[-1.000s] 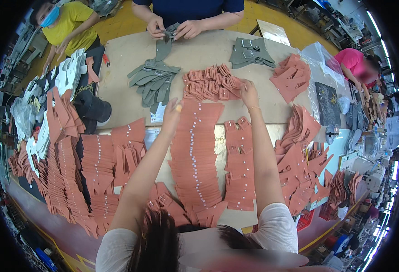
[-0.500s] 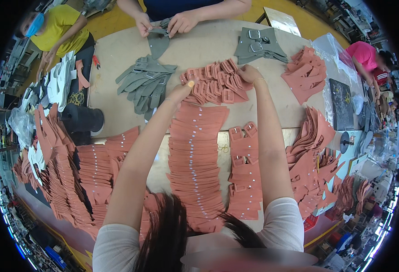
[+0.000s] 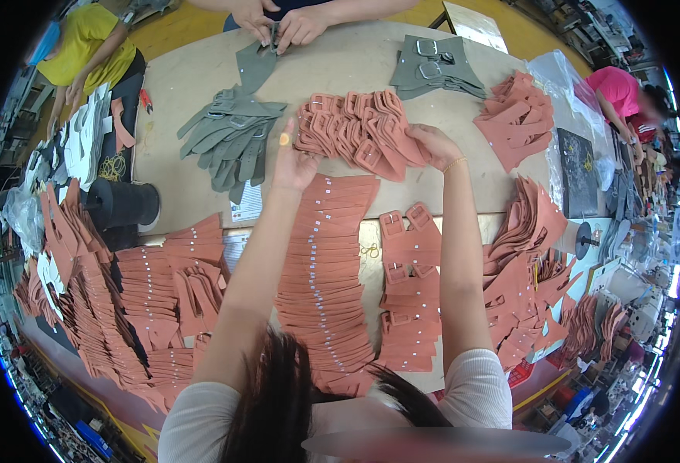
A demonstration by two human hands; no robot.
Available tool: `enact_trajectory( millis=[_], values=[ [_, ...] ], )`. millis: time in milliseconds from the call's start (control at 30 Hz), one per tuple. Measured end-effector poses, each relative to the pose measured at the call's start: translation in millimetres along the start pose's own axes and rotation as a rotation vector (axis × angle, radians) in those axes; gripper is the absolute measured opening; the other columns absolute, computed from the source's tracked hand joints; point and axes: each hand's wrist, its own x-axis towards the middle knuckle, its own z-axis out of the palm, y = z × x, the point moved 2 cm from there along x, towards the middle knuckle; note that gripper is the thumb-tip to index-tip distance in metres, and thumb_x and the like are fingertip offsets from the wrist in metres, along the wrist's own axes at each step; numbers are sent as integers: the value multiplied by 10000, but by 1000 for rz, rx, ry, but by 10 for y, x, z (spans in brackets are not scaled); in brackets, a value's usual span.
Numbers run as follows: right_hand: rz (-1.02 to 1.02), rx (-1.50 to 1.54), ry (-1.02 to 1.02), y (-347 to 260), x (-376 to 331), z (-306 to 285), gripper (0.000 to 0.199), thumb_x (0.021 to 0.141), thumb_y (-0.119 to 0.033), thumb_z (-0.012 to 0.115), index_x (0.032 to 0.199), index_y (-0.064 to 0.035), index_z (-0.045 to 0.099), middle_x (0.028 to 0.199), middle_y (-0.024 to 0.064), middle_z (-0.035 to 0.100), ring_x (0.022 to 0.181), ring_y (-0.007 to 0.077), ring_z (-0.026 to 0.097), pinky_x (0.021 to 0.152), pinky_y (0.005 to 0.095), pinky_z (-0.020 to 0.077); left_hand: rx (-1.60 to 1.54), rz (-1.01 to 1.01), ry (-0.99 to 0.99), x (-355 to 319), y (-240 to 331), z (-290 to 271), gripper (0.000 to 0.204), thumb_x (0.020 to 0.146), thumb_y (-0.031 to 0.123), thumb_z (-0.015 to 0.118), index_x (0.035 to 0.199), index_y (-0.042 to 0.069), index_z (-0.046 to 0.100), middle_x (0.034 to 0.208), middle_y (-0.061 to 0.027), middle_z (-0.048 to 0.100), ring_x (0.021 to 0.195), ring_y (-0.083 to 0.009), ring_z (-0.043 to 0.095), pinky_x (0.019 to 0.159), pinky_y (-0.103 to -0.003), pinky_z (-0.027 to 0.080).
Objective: The person sorts and stacks pink fabric pieces with white dots on a table. They repeatedly pick up pieces, align them, and place them into neat piles while occasionally adjusting the arrangement.
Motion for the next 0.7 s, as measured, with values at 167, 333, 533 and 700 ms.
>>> enact_trajectory(
  millis=[167, 333, 533, 700],
  values=[
    [-12, -1, 158, 63, -88, 136, 494, 940, -299, 569, 1173, 130, 494, 1066, 172, 622, 889, 195, 648, 731, 304, 559, 448, 245, 9, -67, -205, 158, 540, 920, 326, 593, 1349, 36, 437, 1324, -81, 508, 1262, -193, 431, 1026, -380, 380],
    [-48, 22, 177, 82, 12, 145, 498, 938, -313, 575, 1150, 133, 510, 1052, 175, 630, 884, 199, 649, 739, 315, 558, 983, 310, 167, -82, -38, 414, 605, 893, 374, 628, 1346, 21, 440, 1323, -67, 518, 1249, -184, 440, 1020, -356, 364],
    [-56, 263, 114, 105, 0, 164, 446, 961, -276, 538, 1183, 108, 496, 1098, 172, 618, 928, 218, 646, 789, 329, 552, 517, 261, -30, -76, -290, 524, 670, 841, 241, 711, 1366, 66, 332, 1314, -83, 498, 1165, -207, 519, 988, -361, 413],
    [-43, 407, 23, 148, 30, 269, 434, 971, -262, 519, 1224, 86, 463, 1162, 162, 594, 986, 232, 634, 843, 345, 542, 452, 361, -130, 187, -488, 469, 701, 798, 52, 719, 1358, 118, 301, 1298, -88, 486, 1137, -198, 534, 947, -351, 477]
  ],
)
